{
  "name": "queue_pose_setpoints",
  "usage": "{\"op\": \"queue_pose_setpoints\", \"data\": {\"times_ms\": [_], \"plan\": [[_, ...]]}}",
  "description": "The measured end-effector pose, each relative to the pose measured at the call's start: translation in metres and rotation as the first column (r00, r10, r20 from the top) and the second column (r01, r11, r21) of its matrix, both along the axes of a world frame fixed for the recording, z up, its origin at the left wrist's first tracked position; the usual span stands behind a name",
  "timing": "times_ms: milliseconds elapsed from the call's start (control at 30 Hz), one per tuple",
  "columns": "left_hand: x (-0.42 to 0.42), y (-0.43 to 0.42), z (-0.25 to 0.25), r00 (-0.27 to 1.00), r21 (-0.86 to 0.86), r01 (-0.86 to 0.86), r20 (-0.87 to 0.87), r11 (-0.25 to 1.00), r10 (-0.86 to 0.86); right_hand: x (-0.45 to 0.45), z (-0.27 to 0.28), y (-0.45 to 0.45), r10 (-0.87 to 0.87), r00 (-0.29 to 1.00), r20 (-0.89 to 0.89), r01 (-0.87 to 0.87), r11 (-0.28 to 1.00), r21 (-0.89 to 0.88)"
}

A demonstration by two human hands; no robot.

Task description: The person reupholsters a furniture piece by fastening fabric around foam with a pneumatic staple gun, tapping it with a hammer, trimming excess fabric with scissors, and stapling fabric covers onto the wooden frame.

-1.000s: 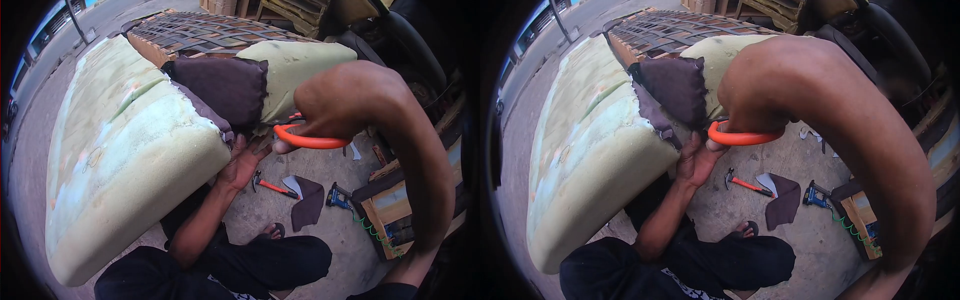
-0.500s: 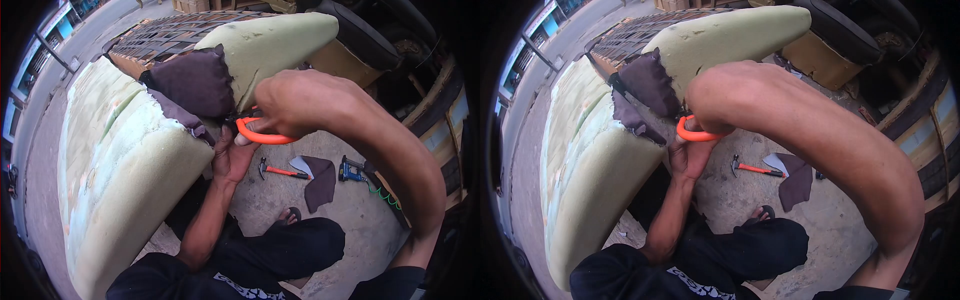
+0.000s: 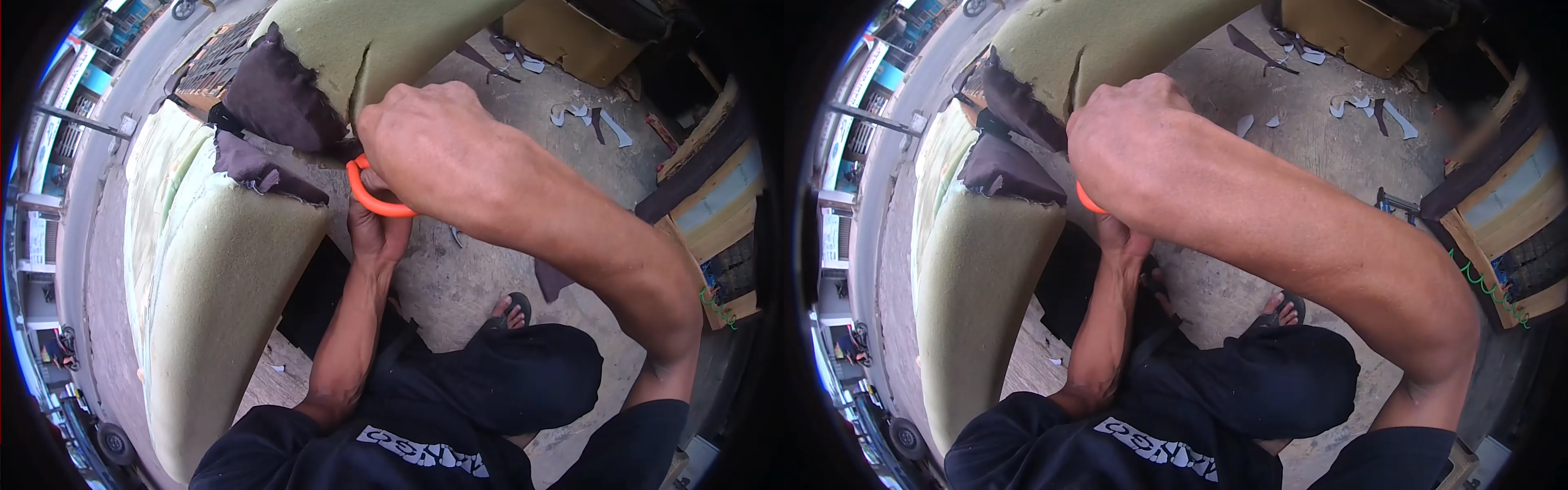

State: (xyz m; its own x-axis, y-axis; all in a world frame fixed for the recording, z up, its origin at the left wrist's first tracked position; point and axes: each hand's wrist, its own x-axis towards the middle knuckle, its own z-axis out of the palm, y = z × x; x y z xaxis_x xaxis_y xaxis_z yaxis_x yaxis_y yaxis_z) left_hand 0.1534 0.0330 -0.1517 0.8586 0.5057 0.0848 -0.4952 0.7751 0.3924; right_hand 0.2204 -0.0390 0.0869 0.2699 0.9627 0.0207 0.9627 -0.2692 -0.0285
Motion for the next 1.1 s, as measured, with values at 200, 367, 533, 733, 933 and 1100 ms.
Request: {"op": "queue_pose_setpoints", "data": {"times_ms": [200,367,533,733,933,1100], "plan": [[0.001,-0.001,-0.013,0.965,-0.122,-0.08,-0.259,0.989,0.046,-0.01,-0.012,0.011,-0.058,0.997,0.056,0.068,0.98,-0.187],[-0.006,-0.002,-0.024,0.953,-0.068,-0.071,-0.301,0.995,0.048,-0.02,-0.023,0.012,-0.052,0.997,0.056,0.061,0.983,-0.176],[0.006,0.0,-0.019,0.957,-0.044,-0.074,-0.284,0.996,0.059,-0.021,-0.024,-0.002,-0.029,0.996,0.083,0.043,0.983,-0.18],[-0.004,-0.016,-0.007,0.979,-0.032,-0.102,-0.181,0.994,0.095,-0.04,-0.03,0.005,-0.087,0.98,0.18,0.122,0.974,-0.192],[-0.018,-0.017,0.0,0.985,-0.042,-0.127,-0.125,0.991,0.121,-0.053,-0.025,0.002,-0.199,0.895,0.399,0.249,0.966,-0.076],[-0.015,-0.013,0.0,0.985,-0.049,-0.139,-0.106,0.989,0.133,-0.061,-0.031,0.003,-0.255,0.834,0.489,0.301,0.953,-0.018]]}}
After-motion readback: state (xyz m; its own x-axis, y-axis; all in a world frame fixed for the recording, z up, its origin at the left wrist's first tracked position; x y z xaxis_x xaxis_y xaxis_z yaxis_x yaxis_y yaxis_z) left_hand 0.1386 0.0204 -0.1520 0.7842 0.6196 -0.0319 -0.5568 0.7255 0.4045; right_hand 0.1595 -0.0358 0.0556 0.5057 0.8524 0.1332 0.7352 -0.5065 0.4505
